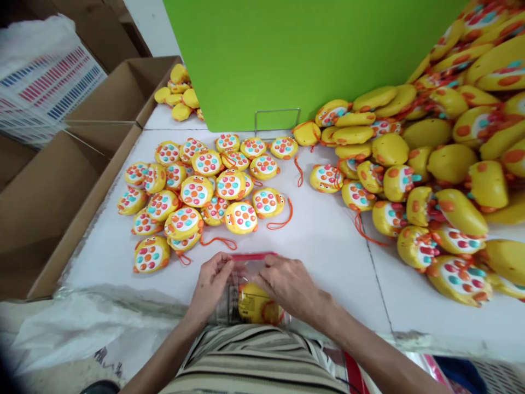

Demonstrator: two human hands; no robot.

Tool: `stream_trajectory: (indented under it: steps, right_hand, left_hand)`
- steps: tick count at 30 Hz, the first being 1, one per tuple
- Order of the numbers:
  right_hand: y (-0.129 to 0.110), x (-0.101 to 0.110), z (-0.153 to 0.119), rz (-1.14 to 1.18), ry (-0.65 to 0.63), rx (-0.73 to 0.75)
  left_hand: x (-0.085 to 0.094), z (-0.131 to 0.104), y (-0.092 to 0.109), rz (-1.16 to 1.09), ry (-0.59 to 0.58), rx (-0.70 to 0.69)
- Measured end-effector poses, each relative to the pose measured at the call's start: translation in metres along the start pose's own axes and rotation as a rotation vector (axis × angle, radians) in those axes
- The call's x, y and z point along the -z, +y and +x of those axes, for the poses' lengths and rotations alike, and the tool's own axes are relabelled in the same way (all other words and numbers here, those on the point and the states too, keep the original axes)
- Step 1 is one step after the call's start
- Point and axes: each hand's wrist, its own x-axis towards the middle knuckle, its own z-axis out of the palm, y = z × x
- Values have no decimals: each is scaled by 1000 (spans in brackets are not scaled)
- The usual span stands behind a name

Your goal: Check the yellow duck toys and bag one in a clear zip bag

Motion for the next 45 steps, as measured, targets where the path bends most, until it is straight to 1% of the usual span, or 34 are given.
stream_trajectory:
  steps: [2, 4, 7, 9, 11, 13, 15, 17, 19, 23, 25, 27, 31, 33, 35, 37, 40, 43, 45]
  right_hand:
    - [-7, -4, 8, -44, 55, -44]
    - [-15, -10, 16, -25, 79, -62]
    - [-23, -18, 25, -17, 46, -64]
    - [-25, -22, 28, -53, 22, -60]
    - [-25, -24, 29, -88, 17, -38]
    - [-24, -25, 31, -110, 24, -12]
    - [-22, -25, 31, -101, 51, -21]
    - [-14, -24, 26, -43, 88, -83]
    - [3, -22, 13, 40, 135, -196]
    - [44, -13, -23, 89, 296, -477]
    - [53, -9, -34, 134, 316, -549]
    - [48, -9, -35, 211, 306, -539]
    - [20, -11, -18, 332, 312, -464]
    - [10, -12, -10, 361, 291, -444]
    - [10, -12, -8, 352, 274, -434]
    - [21, -12, -10, 317, 286, -453]
    - [54, -5, -26, 171, 365, -561]
    - [96, 18, -62, -81, 433, -762]
    - [118, 39, -91, -274, 513, -967]
  left_hand:
    - [1, 0, 0, -9, -13, -5]
    - [3, 0, -1, 32, -33, -31]
    - [5, 0, -1, 127, -79, -69]
    - [4, -1, 1, 227, -98, -114]
    - [2, -3, 4, 385, -93, -174]
    - [-1, -5, 6, 532, -72, -229]
    - [-3, -6, 7, 599, -72, -261]
    - [-3, -6, 5, 604, -93, -275]
    - [-1, -4, 1, 586, -107, -262]
    - [4, 1, -6, 440, -89, -148]
    - [1, 4, -6, 362, -106, -114]
    - [-7, 8, -3, 328, -149, -119]
    - [-25, 14, 4, 356, -242, -143]
    - [-29, 14, 4, 383, -263, -142]
    - [-29, 13, 3, 401, -261, -137]
    - [-24, 10, 0, 409, -245, -132]
    - [-8, 6, -4, 384, -203, -114]
    - [11, 3, -8, 318, -147, -69]
    - [20, 2, -8, 291, -114, -54]
